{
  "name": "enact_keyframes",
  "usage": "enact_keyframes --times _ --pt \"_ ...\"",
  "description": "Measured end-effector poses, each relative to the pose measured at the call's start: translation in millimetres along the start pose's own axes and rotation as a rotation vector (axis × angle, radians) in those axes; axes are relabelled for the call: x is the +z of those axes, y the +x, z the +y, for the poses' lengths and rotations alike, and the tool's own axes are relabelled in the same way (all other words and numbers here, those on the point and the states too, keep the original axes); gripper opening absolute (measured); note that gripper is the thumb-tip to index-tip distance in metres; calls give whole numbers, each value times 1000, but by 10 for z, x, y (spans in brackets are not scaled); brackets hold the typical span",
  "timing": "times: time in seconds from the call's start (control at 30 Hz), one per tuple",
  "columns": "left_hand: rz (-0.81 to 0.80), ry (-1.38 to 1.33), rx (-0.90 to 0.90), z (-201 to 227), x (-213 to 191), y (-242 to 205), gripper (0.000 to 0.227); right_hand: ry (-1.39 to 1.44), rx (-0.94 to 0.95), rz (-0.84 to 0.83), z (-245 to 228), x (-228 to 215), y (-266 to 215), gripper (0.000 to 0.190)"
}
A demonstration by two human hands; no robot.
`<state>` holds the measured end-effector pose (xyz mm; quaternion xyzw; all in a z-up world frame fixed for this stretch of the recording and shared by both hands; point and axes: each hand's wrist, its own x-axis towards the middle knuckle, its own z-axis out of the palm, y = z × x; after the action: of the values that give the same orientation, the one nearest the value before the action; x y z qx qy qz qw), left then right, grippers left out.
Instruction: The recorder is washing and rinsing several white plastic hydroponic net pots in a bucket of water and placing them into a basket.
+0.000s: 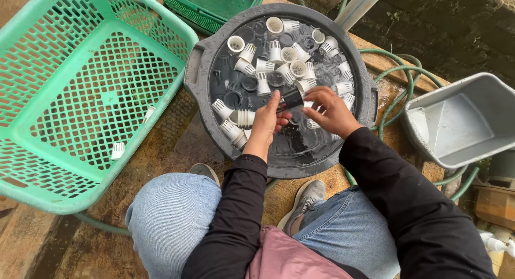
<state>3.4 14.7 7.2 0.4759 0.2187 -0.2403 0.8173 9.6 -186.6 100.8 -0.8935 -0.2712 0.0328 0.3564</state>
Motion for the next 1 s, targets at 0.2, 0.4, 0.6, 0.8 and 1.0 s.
enact_keyframes --times 0.2,0.4,0.6,0.8,1.0 --pt "204 -90 189 15 -255 103 53 -571 198 -328 835 143 -317 41" --pt "458 -363 417 279 -798 34 43 -896 175 -603 948 455 -413 57" --pt "689 -479 588 491 -1275 10 47 -924 385 -714 785 425 -238 47" --pt "769 -509 702 697 -1596 -157 81 -526 577 -565 740 257 -255 52" --pt "580 -50 776 560 -685 -440 86 316 854 -269 795 136 -328 48"
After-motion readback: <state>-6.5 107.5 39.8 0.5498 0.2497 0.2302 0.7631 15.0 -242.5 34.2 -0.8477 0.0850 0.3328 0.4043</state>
